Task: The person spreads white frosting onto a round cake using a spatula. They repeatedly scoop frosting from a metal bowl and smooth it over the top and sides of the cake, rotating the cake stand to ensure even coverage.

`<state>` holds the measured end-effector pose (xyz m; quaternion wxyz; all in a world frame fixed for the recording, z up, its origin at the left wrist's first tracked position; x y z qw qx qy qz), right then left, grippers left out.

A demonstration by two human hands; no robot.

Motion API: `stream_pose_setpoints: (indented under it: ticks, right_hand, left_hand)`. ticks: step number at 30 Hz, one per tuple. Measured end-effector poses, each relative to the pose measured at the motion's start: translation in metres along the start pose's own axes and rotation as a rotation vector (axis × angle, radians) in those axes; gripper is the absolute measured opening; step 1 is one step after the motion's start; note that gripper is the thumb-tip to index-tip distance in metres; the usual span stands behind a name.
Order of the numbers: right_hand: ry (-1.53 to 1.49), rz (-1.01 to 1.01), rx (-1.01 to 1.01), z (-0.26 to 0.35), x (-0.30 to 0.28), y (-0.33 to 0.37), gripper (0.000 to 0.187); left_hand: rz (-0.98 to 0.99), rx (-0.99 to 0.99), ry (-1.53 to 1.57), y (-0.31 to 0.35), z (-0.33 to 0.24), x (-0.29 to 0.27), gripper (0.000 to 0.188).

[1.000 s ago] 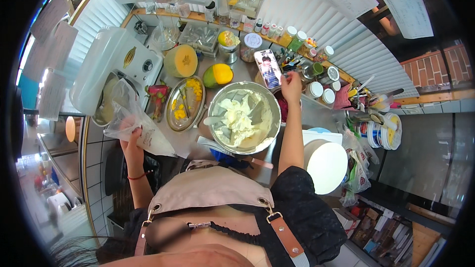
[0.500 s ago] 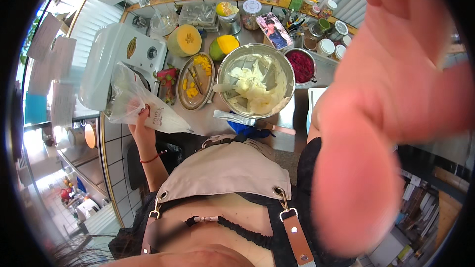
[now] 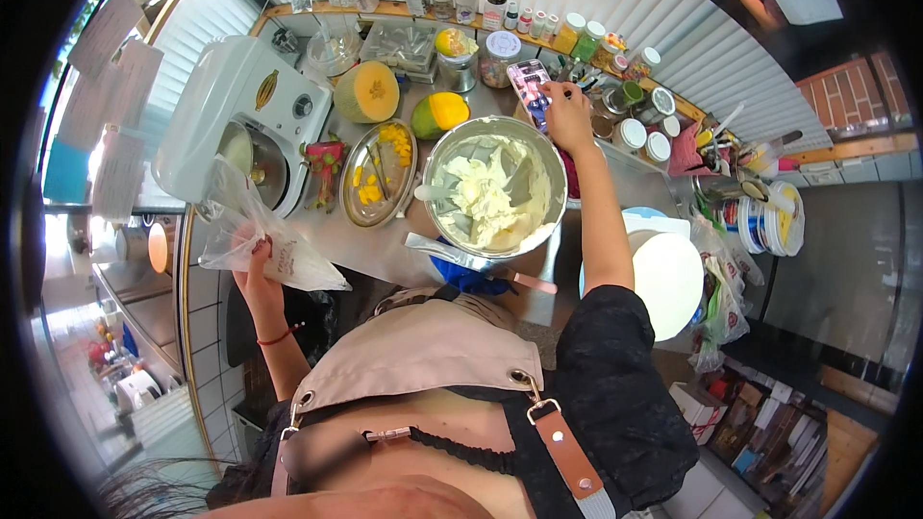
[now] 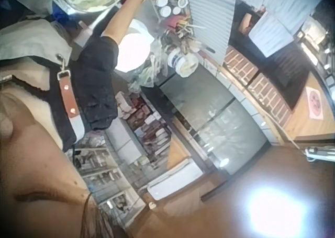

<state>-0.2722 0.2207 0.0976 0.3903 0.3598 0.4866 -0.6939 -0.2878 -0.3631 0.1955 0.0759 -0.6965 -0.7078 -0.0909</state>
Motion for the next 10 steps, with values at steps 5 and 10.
stream_pose_setpoints:
  ticks: [5, 10]
  right_hand:
    - [0.036, 0.059, 0.004, -0.002, 0.013, -0.004, 0.039]
    - [-0.068, 0.054, 0.105, -0.018, -0.003, 0.006, 0.042]
  left_hand:
    - [-0.025, 0.023, 0.011, 0.006, 0.01, -0.006, 0.042]
    - [-0.068, 0.006, -0.012, 0.012, 0.01, -0.004, 0.04]
Point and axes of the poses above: each hand's wrist, its own y-axis away from the middle knuckle, its own x-axis out of the palm, z = x × y, the point moved 9 cm from there along -y, towards the middle knuckle, and after that the axes turned 2 degrees about -z, right-handed, at the moved point
